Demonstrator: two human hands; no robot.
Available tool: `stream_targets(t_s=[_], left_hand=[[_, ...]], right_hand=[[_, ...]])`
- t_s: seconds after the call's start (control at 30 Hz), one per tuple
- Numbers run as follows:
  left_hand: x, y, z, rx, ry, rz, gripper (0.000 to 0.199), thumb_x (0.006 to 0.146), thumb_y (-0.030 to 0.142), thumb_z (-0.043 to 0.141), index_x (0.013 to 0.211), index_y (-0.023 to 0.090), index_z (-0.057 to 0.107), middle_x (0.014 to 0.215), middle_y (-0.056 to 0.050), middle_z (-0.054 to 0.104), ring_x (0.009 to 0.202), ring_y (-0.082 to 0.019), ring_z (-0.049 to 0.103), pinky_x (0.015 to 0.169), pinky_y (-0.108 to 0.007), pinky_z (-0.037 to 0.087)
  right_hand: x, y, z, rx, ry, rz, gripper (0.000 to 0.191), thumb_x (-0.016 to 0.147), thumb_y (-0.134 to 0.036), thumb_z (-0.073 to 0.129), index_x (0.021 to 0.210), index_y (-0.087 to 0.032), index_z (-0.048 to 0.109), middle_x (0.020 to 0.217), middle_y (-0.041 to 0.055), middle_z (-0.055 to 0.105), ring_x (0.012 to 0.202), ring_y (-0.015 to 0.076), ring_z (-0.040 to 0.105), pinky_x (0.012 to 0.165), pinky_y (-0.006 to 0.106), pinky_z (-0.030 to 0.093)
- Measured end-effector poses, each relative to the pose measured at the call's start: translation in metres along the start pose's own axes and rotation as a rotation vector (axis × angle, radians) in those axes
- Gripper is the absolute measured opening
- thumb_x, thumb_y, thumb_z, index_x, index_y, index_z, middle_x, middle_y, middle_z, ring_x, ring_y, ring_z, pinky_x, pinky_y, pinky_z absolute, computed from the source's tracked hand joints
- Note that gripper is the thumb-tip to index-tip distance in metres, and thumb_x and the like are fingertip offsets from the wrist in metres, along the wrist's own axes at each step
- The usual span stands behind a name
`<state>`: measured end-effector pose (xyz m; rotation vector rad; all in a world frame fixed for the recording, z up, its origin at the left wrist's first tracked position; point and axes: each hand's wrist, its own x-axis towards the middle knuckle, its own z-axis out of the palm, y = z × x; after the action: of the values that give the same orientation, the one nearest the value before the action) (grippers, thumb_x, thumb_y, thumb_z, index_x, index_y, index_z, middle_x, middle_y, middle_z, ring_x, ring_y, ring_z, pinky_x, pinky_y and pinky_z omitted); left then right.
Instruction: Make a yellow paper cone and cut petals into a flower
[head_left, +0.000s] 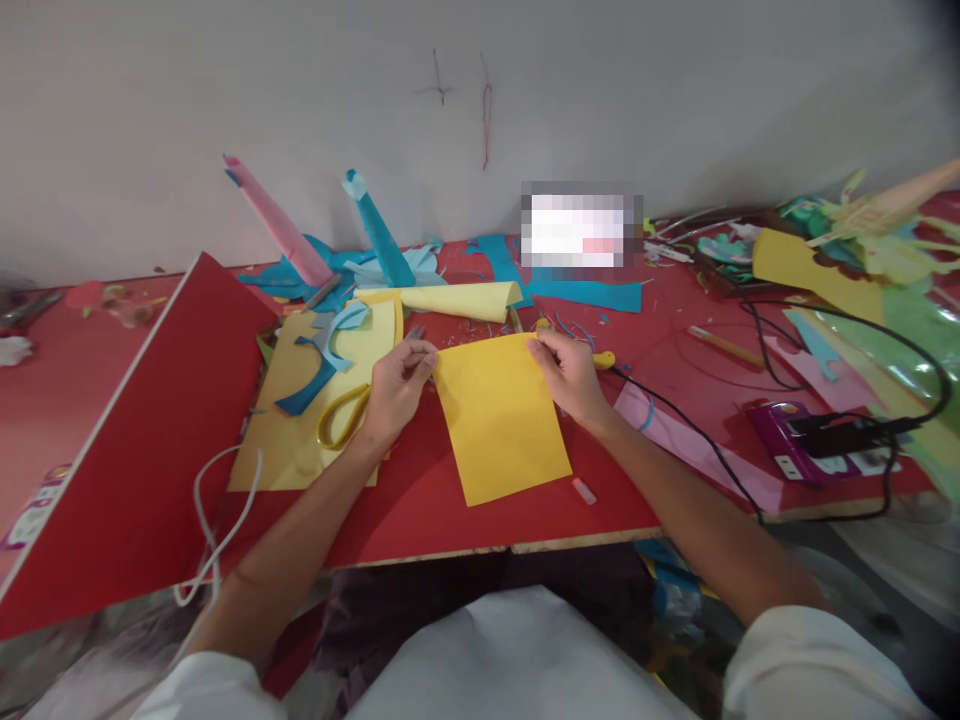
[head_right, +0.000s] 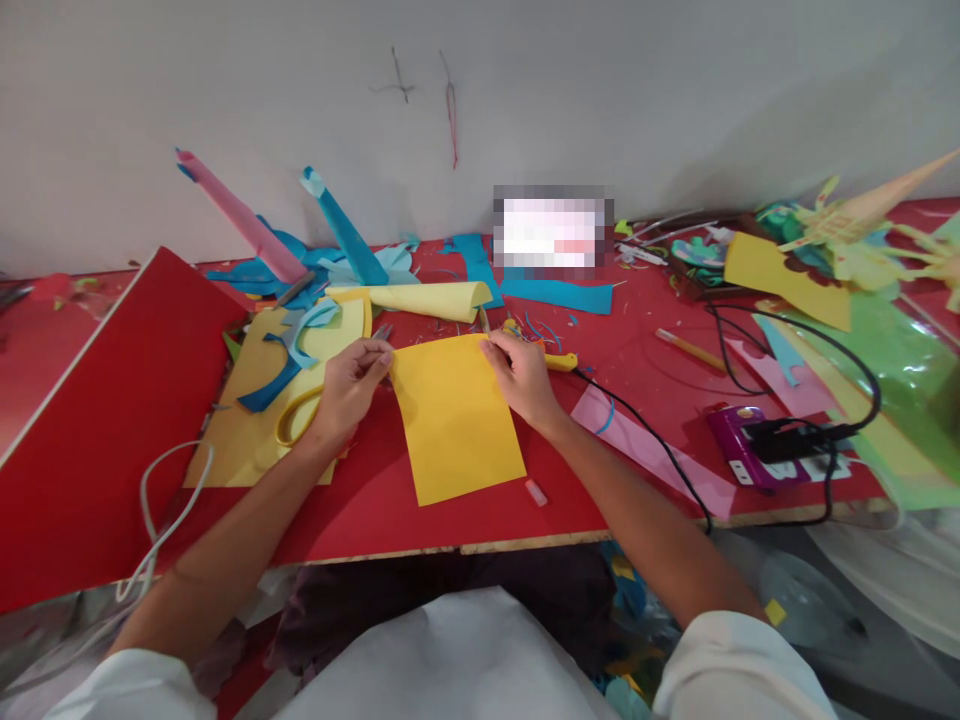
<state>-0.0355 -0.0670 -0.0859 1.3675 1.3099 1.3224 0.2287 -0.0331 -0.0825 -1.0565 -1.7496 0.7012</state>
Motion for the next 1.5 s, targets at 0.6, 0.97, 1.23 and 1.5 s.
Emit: stream_targets(t_s=[0.6,0.97,1.23,1.5], left_hand=[[-0.006,0.007,0.000,0.370,0.109,0.205,0.022,0.100,0.042,0.064,0.092,0.021,0.065,0.084,-0.002,0.071,0.076,-0.015,0.064,0.072,-0.027,0.048],[-0.002,0.008,0.003,0.313,0.148,0.194,0.031,0.098,0.050,0.068,0.087,0.021,0.063,0.068,0.003,0.056,0.062,-0.012,0.050,0.062,-0.026,0.042],[-0.007,0.008,0.008,-0.137,-0.193,-0.151,0.053,0.084,0.066,0.081,0.102,0.017,0.073,0.101,-0.009,0.079,0.089,-0.024,0.075,0.080,-0.034,0.060],[-0.010,0.010,0.013,-0.173,-0.240,-0.191,0.045,0.078,0.056,0.089,0.097,0.016,0.078,0.100,-0.008,0.082,0.089,-0.025,0.076,0.085,-0.037,0.061]], right_hand=[[-0.010,-0.005,0.008,-0.047,0.087,-0.019,0.060,0.103,-0.077,0.042,0.072,-0.026,0.041,0.059,-0.0027,0.034,0.056,0.0175,0.036,0.060,0.035,0.025],[-0.012,-0.007,0.008,-0.030,0.100,-0.022,0.059,0.103,-0.076,0.045,0.076,-0.024,0.055,0.060,-0.0007,0.042,0.058,0.0186,0.041,0.062,0.035,0.030],[-0.013,-0.002,0.006,-0.055,0.197,-0.093,0.054,0.108,-0.066,0.043,0.077,-0.024,0.054,0.062,-0.0014,0.044,0.058,0.0169,0.041,0.061,0.033,0.033],[-0.011,-0.003,0.007,-0.064,0.234,-0.158,0.050,0.110,-0.058,0.047,0.074,-0.023,0.047,0.061,-0.0041,0.038,0.055,0.0135,0.035,0.058,0.031,0.028]])
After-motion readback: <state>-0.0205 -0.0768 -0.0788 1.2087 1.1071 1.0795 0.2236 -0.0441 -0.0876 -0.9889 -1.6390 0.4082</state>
